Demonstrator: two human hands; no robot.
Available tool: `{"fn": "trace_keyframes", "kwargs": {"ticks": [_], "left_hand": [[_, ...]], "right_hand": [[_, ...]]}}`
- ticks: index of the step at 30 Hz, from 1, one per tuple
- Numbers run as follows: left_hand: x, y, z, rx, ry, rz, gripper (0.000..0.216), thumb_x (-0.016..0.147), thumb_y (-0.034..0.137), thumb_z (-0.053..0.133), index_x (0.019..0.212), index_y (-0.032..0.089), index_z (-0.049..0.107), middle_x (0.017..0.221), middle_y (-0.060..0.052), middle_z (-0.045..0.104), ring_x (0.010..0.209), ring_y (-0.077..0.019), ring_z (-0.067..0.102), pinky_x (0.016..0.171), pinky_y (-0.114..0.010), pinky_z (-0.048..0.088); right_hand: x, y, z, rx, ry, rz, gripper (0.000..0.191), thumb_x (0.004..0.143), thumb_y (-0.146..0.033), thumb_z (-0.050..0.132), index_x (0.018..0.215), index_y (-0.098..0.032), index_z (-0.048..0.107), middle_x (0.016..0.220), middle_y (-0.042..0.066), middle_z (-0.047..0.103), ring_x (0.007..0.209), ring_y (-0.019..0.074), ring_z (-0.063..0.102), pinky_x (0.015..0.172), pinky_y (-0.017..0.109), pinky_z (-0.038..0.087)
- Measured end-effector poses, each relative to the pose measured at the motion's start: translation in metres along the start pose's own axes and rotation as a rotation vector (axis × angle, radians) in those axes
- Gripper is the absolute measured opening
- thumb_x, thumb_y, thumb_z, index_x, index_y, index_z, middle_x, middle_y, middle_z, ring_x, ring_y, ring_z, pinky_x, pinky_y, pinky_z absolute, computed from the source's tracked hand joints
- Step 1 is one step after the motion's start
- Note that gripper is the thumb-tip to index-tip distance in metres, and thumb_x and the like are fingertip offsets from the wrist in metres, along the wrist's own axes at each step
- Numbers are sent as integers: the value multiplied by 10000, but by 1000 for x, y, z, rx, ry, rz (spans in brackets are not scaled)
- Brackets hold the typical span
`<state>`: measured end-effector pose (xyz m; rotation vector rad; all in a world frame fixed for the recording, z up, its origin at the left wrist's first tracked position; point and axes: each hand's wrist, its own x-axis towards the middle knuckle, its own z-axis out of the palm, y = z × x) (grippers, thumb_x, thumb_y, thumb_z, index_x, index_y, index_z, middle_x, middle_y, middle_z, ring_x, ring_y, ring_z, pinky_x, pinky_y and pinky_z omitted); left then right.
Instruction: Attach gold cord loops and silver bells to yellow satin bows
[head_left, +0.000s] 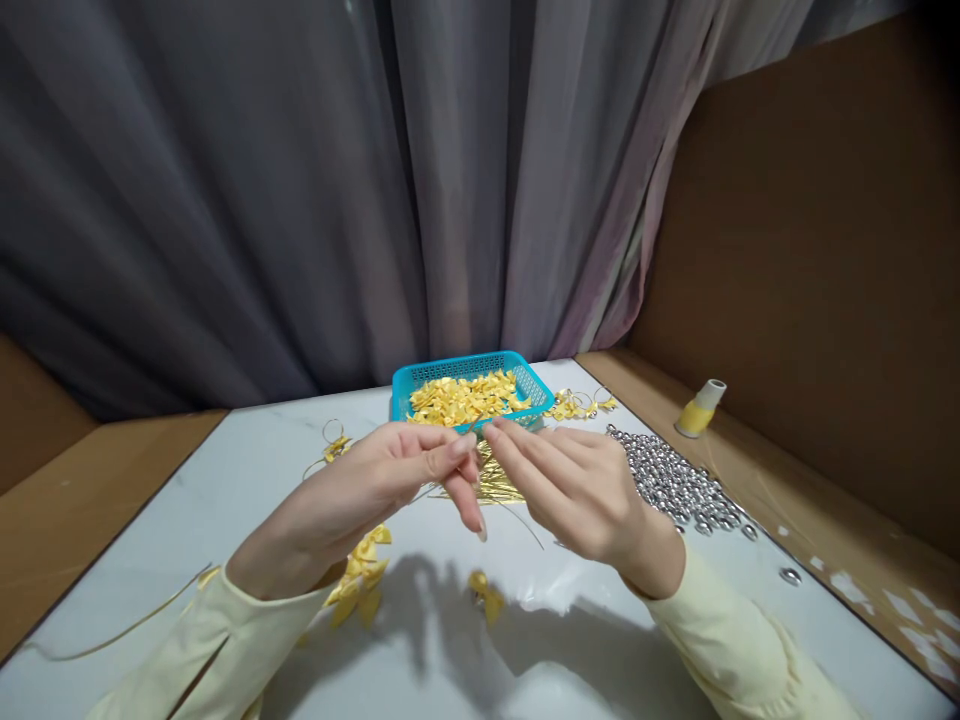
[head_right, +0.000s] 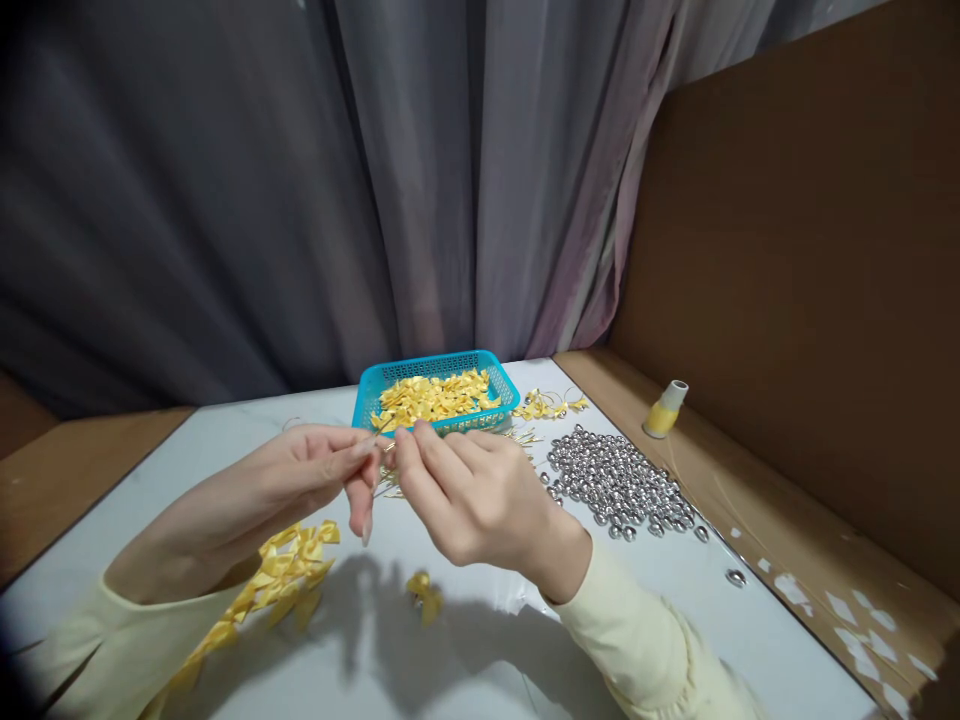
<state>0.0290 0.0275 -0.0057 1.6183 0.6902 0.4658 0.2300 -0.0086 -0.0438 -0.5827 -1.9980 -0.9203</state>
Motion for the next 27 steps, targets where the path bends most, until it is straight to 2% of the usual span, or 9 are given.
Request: {"fn": "trace_keyframes", "kwargs": {"ticks": [3, 6, 9, 12, 14, 16, 19, 22, 27], "left_hand": [[1, 0, 0, 39, -19, -33, 396, 922, 425, 521, 675, 221, 754, 712, 10, 702, 797, -159, 538, 848, -255, 355], [1, 2, 2, 53, -58, -29, 406, 924, 381, 522, 643, 214, 763, 780, 3, 706, 807, -156, 549, 876, -243, 358], [1, 4, 3, -14, -75, -59, 413, 917, 341, 537, 583, 211, 741, 589, 17, 659, 694, -136, 528, 882, -223, 372], [-1, 6, 2, -77, -41, -103, 324, 900, 304, 560, 648, 218, 745, 472, 41, 628, 594, -123, 500, 870, -224, 393], [-3, 8, 2, -27, -19, -108, 263, 899, 300, 560, 737, 231, 756, 448, 52, 629, 570, -122, 505, 870, -234, 399], [-6, 11, 3, 113, -9, -84, 252, 900, 323, 562, 779, 233, 764, 467, 48, 651, 619, -132, 549, 902, -248, 387], [-11, 17, 8, 313, -34, -72, 289, 903, 356, 552, 776, 220, 773, 529, 15, 688, 795, -182, 607, 915, -281, 394], [-14, 21, 14, 428, -90, -46, 339, 898, 339, 543, 680, 219, 774, 601, -13, 707, 835, -212, 619, 866, -303, 433], [-14, 16, 16, 495, -175, 37, 359, 896, 309, 542, 628, 238, 771, 582, 0, 688, 659, -185, 623, 800, -293, 465]], "right_hand": [[1, -1, -1, 3, -5, -26, 288, 924, -60, 402, 956, 46, 668, 896, 205, 744, 701, 199, 717, 543, 301, 568], [2, -2, -1, 8, 3, -38, 219, 901, -84, 496, 940, 41, 671, 880, 202, 747, 666, 200, 712, 484, 291, 538], [1, -4, 1, 13, 8, -49, 194, 897, -95, 523, 918, 27, 672, 868, 193, 749, 658, 197, 707, 481, 290, 527], [1, -6, 3, 114, 16, 21, 175, 909, -78, 493, 924, -35, 662, 844, 140, 756, 635, 166, 691, 516, 280, 526], [2, -4, 1, 339, -3, 232, 136, 890, -74, 527, 962, -104, 638, 824, 75, 751, 634, 136, 676, 527, 255, 513], [5, 0, -3, 713, -85, 534, 168, 864, -116, 593, 1027, -154, 605, 889, 48, 735, 733, 126, 680, 569, 230, 514], [7, 10, -10, 1362, -347, 822, 250, 846, -213, 649, 1086, -176, 590, 1065, 68, 671, 933, 137, 646, 692, 231, 522], [5, 17, -9, 1735, -532, 943, 176, 859, -255, 641, 1010, -171, 609, 950, 36, 644, 833, 96, 619, 670, 201, 497], [-1, 20, -2, 1867, -752, 1001, 202, 814, -299, 688, 922, -164, 583, 809, -9, 615, 638, 67, 607, 462, 139, 415]]}}
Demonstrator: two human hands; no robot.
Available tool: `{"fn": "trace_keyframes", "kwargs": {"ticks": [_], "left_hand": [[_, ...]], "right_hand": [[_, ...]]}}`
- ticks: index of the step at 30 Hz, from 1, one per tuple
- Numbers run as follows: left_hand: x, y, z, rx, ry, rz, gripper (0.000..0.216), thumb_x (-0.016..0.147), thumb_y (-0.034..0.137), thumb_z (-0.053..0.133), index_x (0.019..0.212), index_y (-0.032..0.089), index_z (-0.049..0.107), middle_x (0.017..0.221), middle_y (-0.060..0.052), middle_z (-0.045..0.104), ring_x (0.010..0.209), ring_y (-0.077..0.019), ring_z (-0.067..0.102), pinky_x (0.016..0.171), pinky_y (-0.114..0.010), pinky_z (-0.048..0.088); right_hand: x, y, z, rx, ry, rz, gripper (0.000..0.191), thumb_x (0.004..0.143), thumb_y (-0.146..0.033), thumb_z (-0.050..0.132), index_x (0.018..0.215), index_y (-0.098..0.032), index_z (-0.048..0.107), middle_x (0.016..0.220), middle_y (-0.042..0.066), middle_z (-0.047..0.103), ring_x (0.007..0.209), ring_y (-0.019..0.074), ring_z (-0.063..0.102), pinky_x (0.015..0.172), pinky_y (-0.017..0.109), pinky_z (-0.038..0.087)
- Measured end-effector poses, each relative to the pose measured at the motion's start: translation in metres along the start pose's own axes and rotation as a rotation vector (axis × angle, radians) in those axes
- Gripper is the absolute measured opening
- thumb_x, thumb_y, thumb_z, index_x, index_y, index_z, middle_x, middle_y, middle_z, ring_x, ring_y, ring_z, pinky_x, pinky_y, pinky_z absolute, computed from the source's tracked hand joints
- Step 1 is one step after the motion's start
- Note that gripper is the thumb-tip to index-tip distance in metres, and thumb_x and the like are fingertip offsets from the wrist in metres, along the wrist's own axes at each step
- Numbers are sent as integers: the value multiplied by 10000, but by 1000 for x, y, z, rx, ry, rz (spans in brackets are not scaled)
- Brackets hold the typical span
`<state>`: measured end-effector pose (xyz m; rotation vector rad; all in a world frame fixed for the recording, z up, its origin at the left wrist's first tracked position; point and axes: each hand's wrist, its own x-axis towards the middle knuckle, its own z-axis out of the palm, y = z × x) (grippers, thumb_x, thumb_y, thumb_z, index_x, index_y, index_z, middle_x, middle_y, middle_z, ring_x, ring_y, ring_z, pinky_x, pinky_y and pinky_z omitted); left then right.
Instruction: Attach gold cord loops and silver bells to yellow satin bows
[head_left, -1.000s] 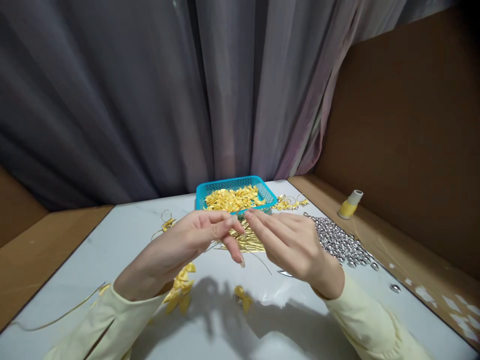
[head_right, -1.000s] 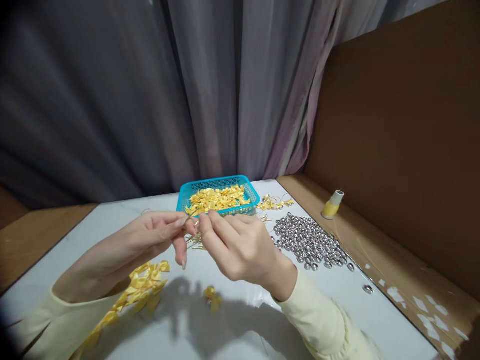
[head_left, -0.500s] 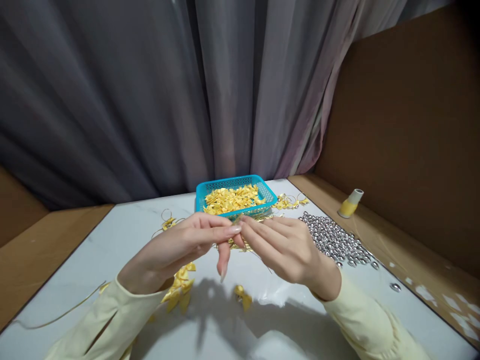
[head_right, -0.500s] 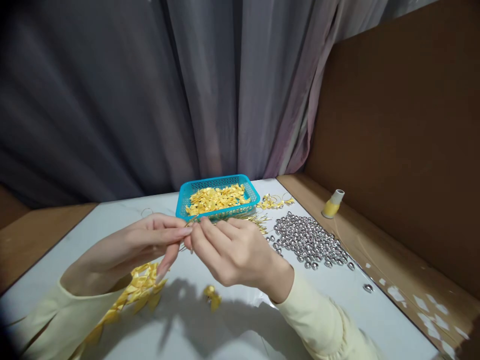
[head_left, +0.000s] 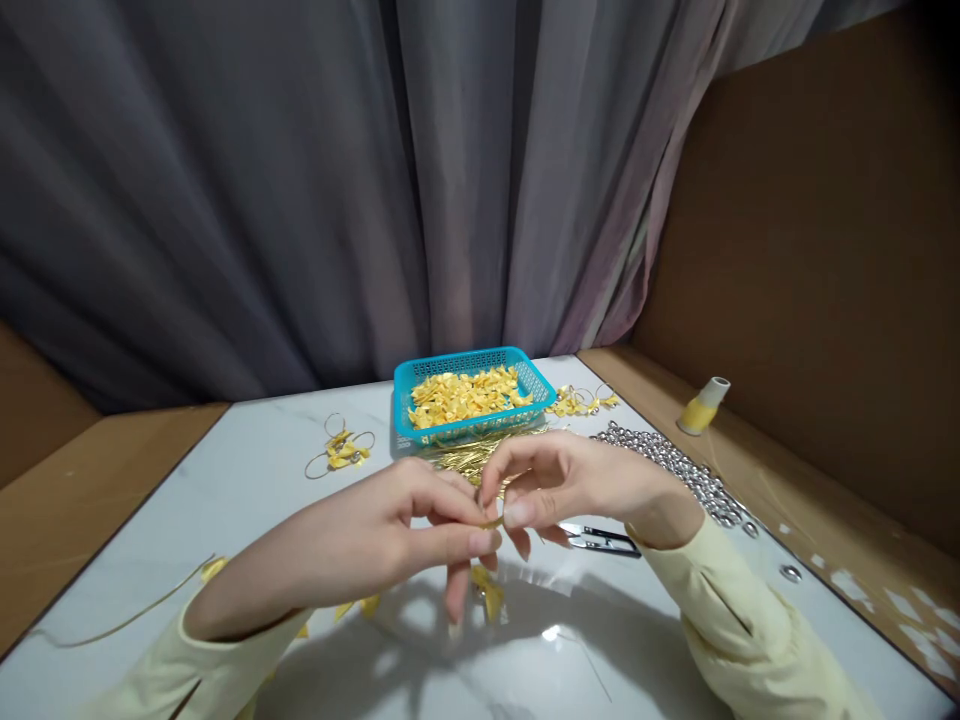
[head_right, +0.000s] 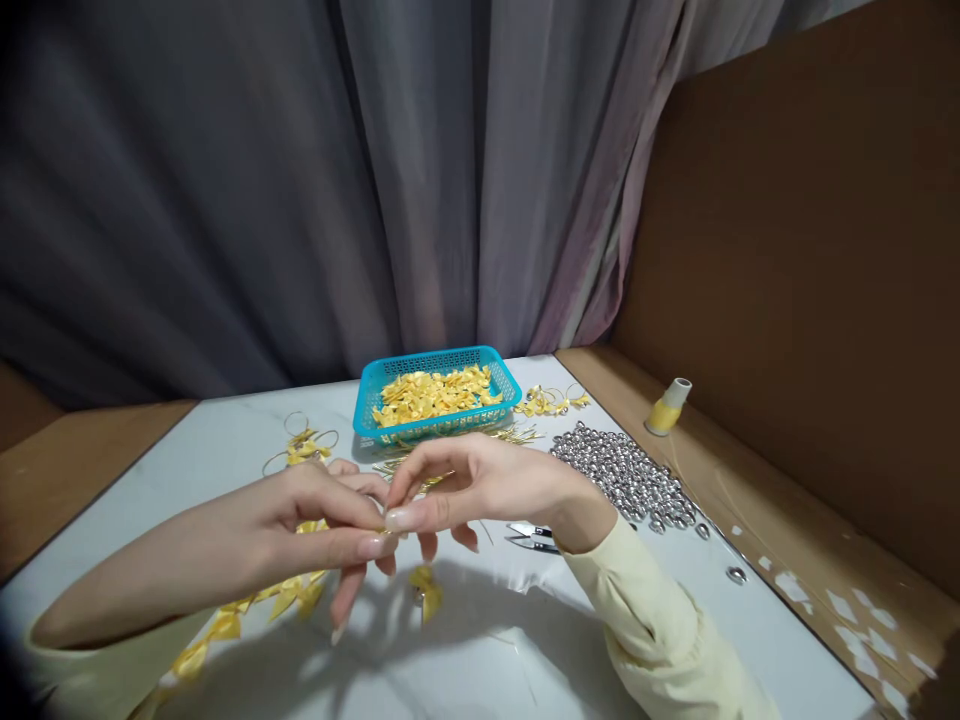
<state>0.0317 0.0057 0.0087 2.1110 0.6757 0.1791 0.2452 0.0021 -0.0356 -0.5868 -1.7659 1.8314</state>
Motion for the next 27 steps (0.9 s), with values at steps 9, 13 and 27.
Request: {"fn": "trace_keyframes", "kwargs": {"ticks": [9, 13, 27], "left_hand": [[-1, 0, 9, 172, -50, -62, 343, 923, 310, 532, 668, 243, 752, 934, 20, 740, 1014, -189, 591, 934, -244, 312], [-2, -2, 12, 209, -69, -88, 353, 926, 341, 526, 657, 243, 733, 947, 36, 716, 971, -170, 555, 897, -234, 280], [-2, 1, 3, 144, -8, -87, 247, 958, 306, 452, 790, 211, 606, 745, 60, 721, 836, -144, 574, 841, -241, 334]], "right_hand": [[0, 1, 2, -279, -77, 181, 244, 830, -391, 651, 834, -148, 634, 599, -47, 553, 500, 41, 503, 380, 120, 302], [0, 2, 5, -291, -22, 166, 208, 804, -347, 678, 788, -141, 654, 580, -44, 552, 505, 50, 509, 405, 121, 370], [-5, -1, 11, -285, 179, 34, 122, 777, -230, 697, 725, -121, 682, 572, -31, 549, 446, 53, 510, 422, 155, 464]]}}
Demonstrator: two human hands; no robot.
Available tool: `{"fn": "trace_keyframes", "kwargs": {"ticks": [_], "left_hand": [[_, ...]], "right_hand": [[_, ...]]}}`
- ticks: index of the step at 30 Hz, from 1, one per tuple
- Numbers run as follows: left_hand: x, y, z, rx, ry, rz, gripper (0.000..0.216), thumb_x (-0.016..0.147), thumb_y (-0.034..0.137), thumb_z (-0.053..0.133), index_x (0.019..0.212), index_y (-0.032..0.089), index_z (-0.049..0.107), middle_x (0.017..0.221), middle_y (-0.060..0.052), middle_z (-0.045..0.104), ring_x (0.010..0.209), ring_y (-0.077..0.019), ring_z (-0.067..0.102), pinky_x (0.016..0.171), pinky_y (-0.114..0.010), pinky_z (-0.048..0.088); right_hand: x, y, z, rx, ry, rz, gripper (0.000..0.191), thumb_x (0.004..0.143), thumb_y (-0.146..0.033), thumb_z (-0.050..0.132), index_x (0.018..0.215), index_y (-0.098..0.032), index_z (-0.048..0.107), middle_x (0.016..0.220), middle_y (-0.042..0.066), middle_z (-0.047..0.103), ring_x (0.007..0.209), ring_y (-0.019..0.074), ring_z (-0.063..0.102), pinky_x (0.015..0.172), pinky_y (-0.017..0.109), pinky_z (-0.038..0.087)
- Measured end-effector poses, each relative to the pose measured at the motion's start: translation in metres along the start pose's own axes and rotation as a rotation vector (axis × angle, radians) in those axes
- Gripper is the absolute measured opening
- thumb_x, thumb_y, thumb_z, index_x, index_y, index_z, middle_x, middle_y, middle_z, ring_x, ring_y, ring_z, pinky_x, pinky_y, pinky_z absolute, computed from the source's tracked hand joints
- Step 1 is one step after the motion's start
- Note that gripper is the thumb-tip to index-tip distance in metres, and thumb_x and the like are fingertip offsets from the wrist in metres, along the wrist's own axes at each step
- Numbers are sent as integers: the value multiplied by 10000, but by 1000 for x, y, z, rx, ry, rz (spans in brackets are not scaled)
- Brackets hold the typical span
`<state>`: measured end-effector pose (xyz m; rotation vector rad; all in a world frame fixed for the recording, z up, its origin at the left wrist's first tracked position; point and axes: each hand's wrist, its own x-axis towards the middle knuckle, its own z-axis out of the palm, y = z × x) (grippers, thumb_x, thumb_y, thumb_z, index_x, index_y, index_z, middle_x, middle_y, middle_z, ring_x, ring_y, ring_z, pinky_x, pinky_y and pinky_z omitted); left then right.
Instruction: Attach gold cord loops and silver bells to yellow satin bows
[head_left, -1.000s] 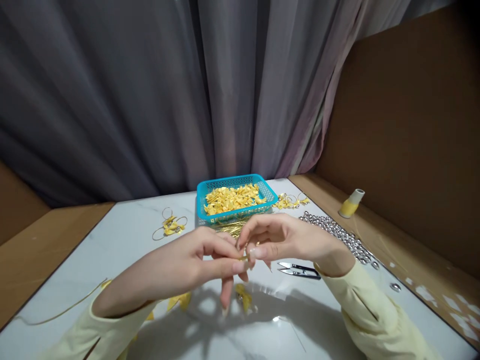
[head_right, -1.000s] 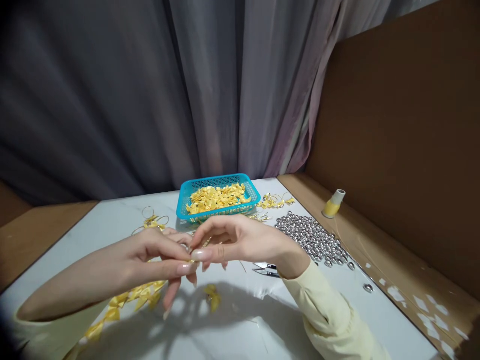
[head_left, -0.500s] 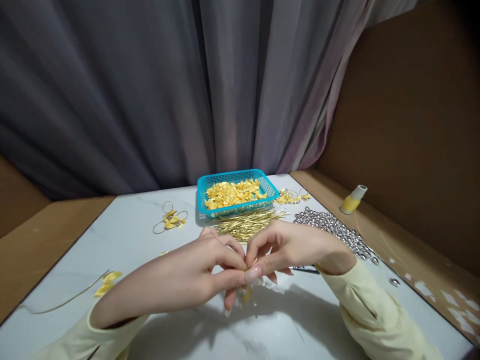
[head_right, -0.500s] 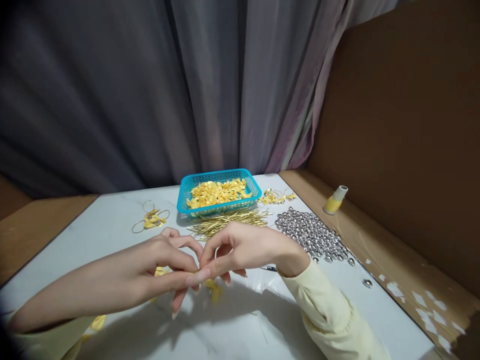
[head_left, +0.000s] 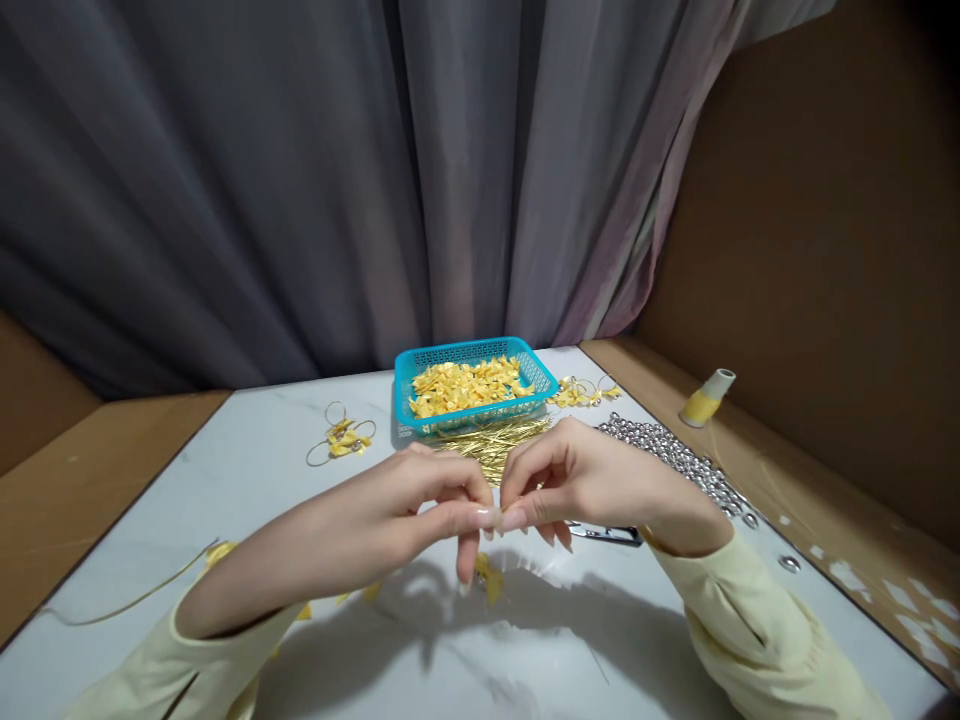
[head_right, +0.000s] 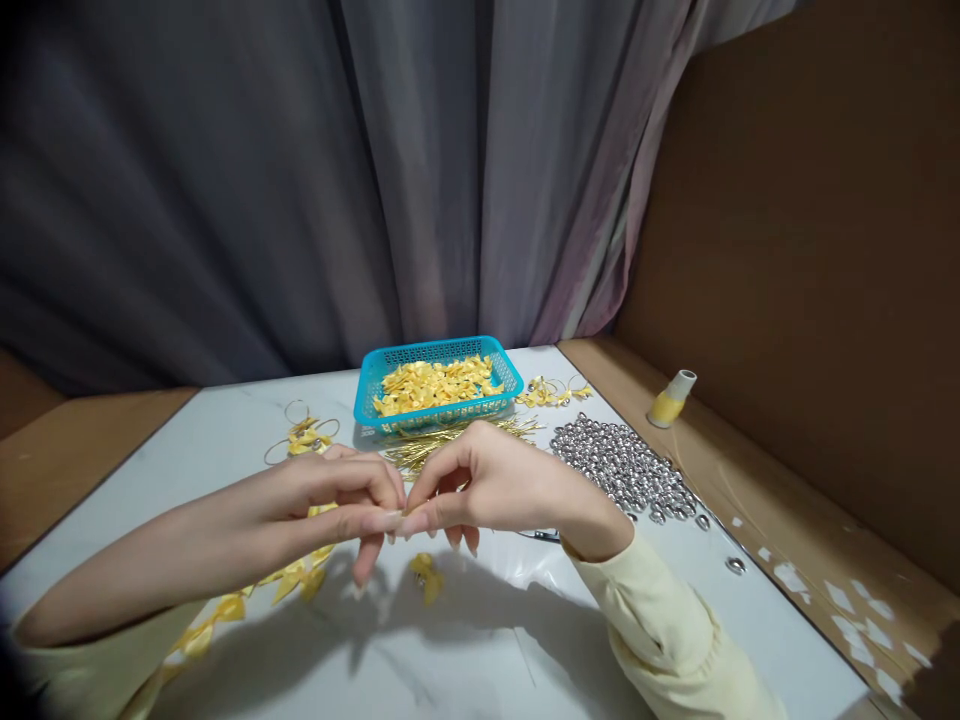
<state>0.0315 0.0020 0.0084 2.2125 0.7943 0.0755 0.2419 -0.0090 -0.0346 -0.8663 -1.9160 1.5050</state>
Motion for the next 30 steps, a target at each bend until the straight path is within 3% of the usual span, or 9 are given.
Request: {"fn": "trace_keyframes", "kwargs": {"ticks": [7, 12, 17, 22, 26, 30], "left_hand": [[2, -7, -11, -141, -97, -7, 290, 915, 367, 517, 717, 191, 636, 779, -8, 706, 857, -185, 602, 808, -258, 426], [1, -8, -15, -289, -185, 41, 203, 894, 278, 568, 726, 194, 647, 762, -16, 719, 906, -191, 603, 884, -298, 441], [1, -8, -11, -269, -72, 14, 230, 893, 337, 575, 729, 199, 658, 818, -14, 725, 917, -194, 612, 877, -301, 450], [-1, -6, -9, -282, 25, 41, 263, 905, 334, 565, 703, 207, 674, 829, 2, 716, 1021, -186, 597, 821, -225, 449], [-3, -3, -7, -251, 112, 55, 266, 916, 348, 552, 713, 223, 672, 765, 29, 711, 956, -171, 617, 835, -227, 450], [-6, -1, -4, -168, 216, 31, 284, 917, 379, 542, 708, 230, 663, 891, 42, 704, 905, -159, 634, 816, -228, 445]], "right_hand": [[-2, 1, -5, 43, -49, -58, 95, 791, -195, 688, 858, -131, 707, 650, -13, 614, 486, 64, 572, 514, 187, 530], [0, 0, 0, 162, -23, -53, 99, 751, -204, 736, 783, -124, 687, 563, -38, 586, 458, 56, 561, 482, 167, 506], [0, -4, 4, 236, 77, -75, 195, 714, -287, 778, 731, -122, 675, 524, -37, 590, 439, 63, 566, 449, 169, 488], [0, -5, 5, 266, 141, -79, 214, 686, -288, 797, 699, -120, 665, 514, -28, 602, 421, 72, 567, 419, 176, 485], [0, -7, 6, 272, 197, -71, 224, 673, -283, 804, 678, -114, 657, 486, -33, 589, 402, 71, 559, 403, 171, 477], [0, -10, 6, 279, 210, -63, 218, 678, -277, 801, 666, -111, 660, 465, -37, 575, 396, 67, 553, 405, 166, 474]]}}
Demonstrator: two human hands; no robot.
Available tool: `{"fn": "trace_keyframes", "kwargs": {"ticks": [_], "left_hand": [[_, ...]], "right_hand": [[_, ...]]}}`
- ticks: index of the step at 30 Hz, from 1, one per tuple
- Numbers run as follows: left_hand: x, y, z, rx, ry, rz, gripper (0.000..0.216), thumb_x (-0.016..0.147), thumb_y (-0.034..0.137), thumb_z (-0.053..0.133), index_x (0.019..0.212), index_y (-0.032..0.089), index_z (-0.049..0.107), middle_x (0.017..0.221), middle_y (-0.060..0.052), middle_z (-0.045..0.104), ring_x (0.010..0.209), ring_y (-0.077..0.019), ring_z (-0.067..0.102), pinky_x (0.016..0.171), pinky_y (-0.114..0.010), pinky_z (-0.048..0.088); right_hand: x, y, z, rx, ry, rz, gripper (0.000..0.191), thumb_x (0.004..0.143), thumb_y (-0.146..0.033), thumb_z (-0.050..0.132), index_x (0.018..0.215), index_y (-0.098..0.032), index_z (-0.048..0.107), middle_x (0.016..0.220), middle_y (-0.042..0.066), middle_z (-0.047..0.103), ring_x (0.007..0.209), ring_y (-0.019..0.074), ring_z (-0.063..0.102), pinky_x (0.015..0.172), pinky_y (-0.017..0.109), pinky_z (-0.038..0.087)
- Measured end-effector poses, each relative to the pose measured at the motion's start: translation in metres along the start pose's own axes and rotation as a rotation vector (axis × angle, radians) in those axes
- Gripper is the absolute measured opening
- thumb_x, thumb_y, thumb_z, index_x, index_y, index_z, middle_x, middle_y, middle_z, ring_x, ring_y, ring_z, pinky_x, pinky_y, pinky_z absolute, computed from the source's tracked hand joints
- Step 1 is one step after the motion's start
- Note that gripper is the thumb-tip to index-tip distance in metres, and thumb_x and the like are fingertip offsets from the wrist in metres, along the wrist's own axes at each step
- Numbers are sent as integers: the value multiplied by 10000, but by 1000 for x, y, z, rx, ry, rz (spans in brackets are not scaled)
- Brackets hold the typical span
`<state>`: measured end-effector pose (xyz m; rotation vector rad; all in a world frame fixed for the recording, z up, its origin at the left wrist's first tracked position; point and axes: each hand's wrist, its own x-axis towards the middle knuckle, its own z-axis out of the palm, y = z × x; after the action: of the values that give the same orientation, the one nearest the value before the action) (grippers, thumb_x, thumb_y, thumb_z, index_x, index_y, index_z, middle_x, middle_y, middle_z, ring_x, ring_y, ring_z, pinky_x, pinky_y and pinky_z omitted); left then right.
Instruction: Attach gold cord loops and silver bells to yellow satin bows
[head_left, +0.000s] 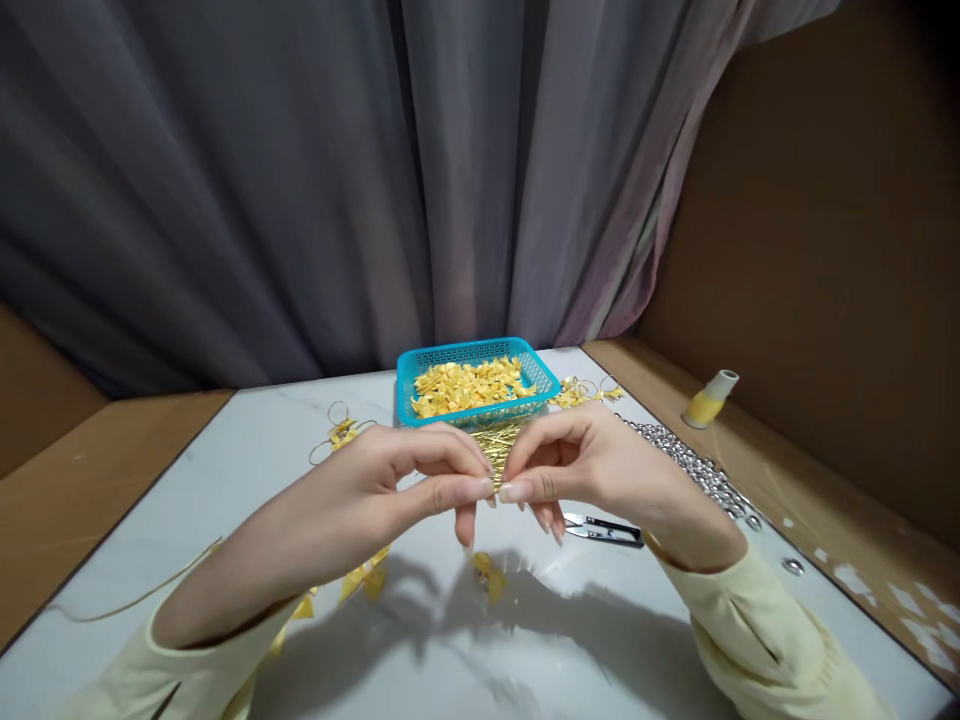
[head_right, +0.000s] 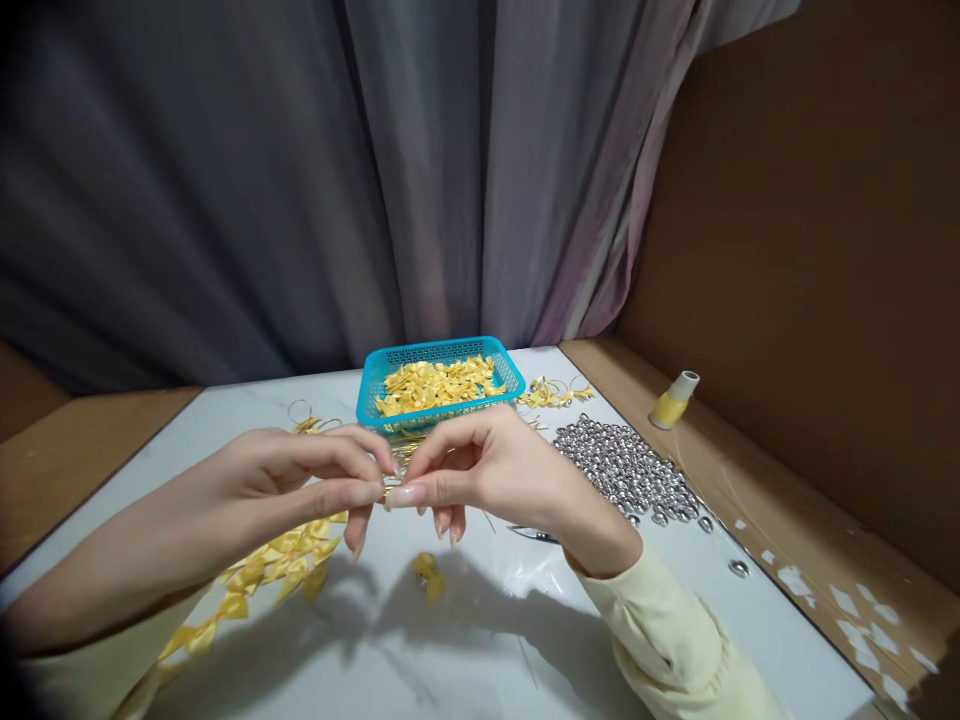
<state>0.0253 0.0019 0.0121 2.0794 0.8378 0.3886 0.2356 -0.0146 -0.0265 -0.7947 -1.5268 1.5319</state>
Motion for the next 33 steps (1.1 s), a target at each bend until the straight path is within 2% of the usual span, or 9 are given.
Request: {"fn": "trace_keyframes", "kwargs": {"ticks": [7, 14, 19, 24, 29, 33], "left_hand": [[0, -1, 2, 29, -27, 31, 236, 933, 326, 525, 763, 229, 658, 789, 54, 709, 910, -159, 630, 819, -224, 442], [2, 2, 3, 82, -60, 25, 259, 941, 317, 506, 765, 209, 662, 865, 45, 697, 894, -136, 627, 833, -213, 433], [1, 2, 1, 144, -144, 53, 295, 971, 296, 446, 792, 209, 664, 829, 52, 674, 906, -111, 611, 863, -186, 412], [-2, 2, 0, 203, -212, 60, 301, 982, 276, 403, 825, 231, 656, 890, 60, 670, 938, -112, 586, 900, -197, 380], [-3, 1, 2, 264, -212, 69, 255, 977, 274, 410, 875, 249, 643, 915, 68, 666, 948, -123, 570, 886, -210, 362], [0, 1, 4, 255, -233, 99, 306, 983, 275, 406, 827, 225, 664, 899, 60, 691, 910, -119, 589, 881, -204, 366]], "right_hand": [[-3, -3, 2, -64, -9, 66, 207, 645, -272, 822, 675, -109, 699, 479, -29, 574, 399, 67, 545, 408, 170, 473], [-5, -1, 0, -176, -49, 87, 212, 673, -298, 804, 697, -111, 708, 526, -14, 582, 420, 69, 550, 423, 169, 467], [-4, -1, -2, -167, -68, 114, 200, 683, -290, 796, 695, -118, 696, 501, -24, 568, 428, 64, 539, 428, 161, 455], [-2, 0, -3, -131, -116, 130, 193, 674, -274, 802, 689, -129, 675, 492, -41, 559, 426, 57, 527, 425, 158, 443], [-3, 1, -4, -141, -125, 138, 204, 676, -276, 802, 693, -122, 671, 499, -41, 558, 429, 53, 518, 419, 152, 440], [-4, 1, -4, -162, -139, 147, 214, 673, -285, 803, 690, -120, 669, 501, -44, 550, 432, 52, 518, 413, 145, 441]]}}
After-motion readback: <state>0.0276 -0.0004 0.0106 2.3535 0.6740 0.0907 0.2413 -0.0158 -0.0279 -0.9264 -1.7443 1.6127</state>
